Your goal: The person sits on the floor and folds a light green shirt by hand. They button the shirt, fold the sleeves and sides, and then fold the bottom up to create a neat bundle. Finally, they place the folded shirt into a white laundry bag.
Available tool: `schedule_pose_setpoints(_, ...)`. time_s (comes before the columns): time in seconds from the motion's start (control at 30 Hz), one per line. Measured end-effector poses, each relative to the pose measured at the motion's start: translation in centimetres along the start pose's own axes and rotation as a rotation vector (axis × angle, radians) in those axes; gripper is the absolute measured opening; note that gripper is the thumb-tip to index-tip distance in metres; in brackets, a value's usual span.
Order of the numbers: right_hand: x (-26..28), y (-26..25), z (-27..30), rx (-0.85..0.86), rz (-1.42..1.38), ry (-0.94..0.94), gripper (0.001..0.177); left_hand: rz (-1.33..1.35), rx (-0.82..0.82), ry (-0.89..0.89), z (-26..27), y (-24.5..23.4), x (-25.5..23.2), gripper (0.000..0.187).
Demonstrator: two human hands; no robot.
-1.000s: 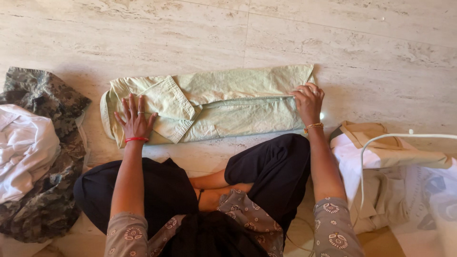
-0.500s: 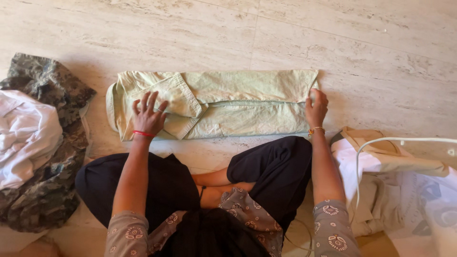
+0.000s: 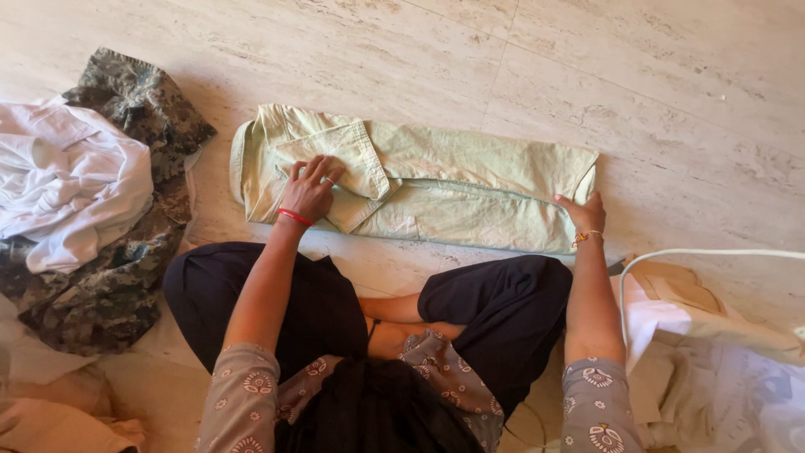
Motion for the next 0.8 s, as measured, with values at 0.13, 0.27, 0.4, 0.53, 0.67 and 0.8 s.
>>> schedule_pose_setpoints(0.13, 2.1, -0.9, 0.1, -0.012, -0.19, -0.15, 0.054, 0.054, 0.018, -0.04, -0.1, 0.1, 0.2, 0.051)
schedule_pose_setpoints(0.27, 8.5, -2.8, 0.5, -0.058, -0.228, -0.293, 0.04, 0.046, 0.005, -0.059, -0.8, -1.7, -1.0, 0.052)
schedule_pose_setpoints(0.4, 20.1, -1.1, 4.0, 0.015, -0.171, -0.512, 0.048, 0.425, -0.04, -0.07, -0.9, -2.7, -4.5, 0.055)
schedule_pose_setpoints(0.53, 25.6, 4.1, 7.8, 0.368, -0.402, -0.403, 0.07, 1.253, 0.314, -0.396, 0.4, 6.9, -9.8, 0.068)
schedule_pose_setpoints(0.67, 20.2, 5.5, 7.7, 0.272, -0.269, -0.24, 0.061, 1.194, 0.418, -0.588, 2.2, 15.0, -14.1, 0.083)
schedule_pose_setpoints(0.8, 17.8, 5.9, 8.0, 0.065, -0.052, -0.617, 0.059, 1.02, 0.294, -0.559, 1.6, 15.2, -16.6, 0.092)
Point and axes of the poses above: each hand's wrist, its own z-axis away from the middle knuckle, its own y-axis out of the palm, x = y × z, the point moved 9 cm from there along -z, towards the middle knuckle, and after that the axes turned 15 degrees about -y, right-handed, at the moved point
